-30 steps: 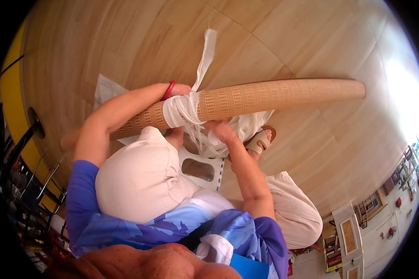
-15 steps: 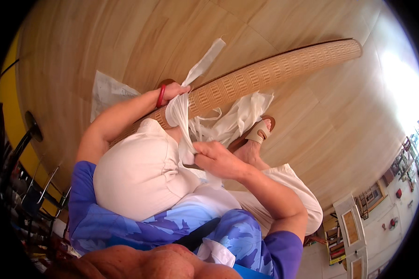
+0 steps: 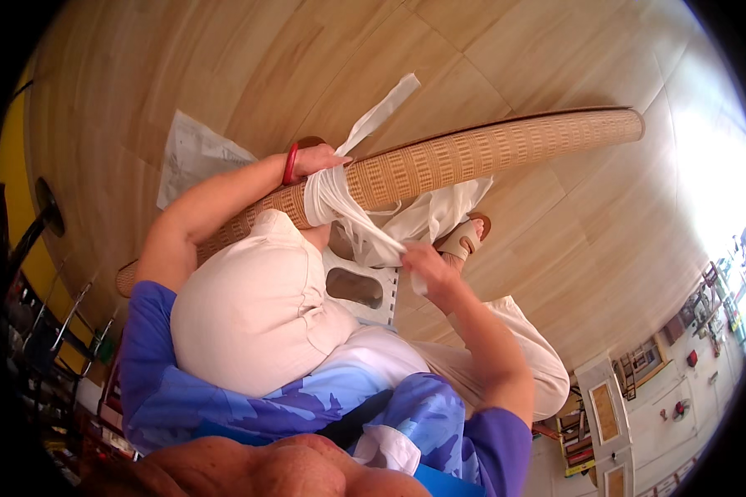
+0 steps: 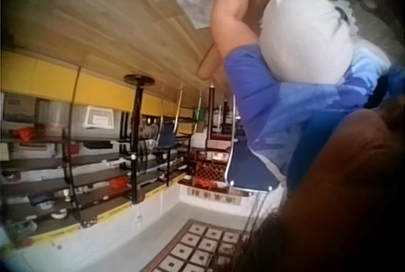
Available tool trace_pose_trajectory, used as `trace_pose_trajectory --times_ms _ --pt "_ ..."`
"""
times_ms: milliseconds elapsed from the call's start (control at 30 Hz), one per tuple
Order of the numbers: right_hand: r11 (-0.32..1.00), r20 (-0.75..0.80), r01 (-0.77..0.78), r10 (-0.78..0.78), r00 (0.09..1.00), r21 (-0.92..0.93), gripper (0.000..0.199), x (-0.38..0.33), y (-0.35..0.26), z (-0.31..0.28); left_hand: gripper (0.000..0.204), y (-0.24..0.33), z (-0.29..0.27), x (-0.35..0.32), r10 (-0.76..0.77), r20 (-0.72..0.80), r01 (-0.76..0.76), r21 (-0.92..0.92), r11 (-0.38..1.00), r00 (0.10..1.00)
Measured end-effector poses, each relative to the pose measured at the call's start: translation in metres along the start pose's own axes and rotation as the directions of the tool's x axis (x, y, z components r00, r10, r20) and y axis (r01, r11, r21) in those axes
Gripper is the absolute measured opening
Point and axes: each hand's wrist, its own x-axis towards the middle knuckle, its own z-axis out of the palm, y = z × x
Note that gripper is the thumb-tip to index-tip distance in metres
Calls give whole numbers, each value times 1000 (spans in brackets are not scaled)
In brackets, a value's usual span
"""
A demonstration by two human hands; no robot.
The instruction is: The person rolls a bamboo mat, ties several white fabric strips around the roll to secure it, and slides the rolled mat into a clear plastic sleeve.
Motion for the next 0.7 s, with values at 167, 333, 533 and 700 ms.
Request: trace_pose_trajectory --times_ms 167,333,533,700 --pt "928 -143 349 -365 920 -128 38 128 -46 -10 52 23 0 -7 95 121 -96 4 995 988" --pt "387 8 279 -597 802 879 48 173 -67 -21 47 37 6 -14 34 63 -32 -41 999 997" --pt "711 -180 530 -510 841 463 48 166 -92 -34 59 60 13 -12 -103 117 119 -136 984 988" --pt "853 -167 485 -515 841 -192 36 173 -112 -57 49 60 9 -6 -24 108 58 -318 946 994"
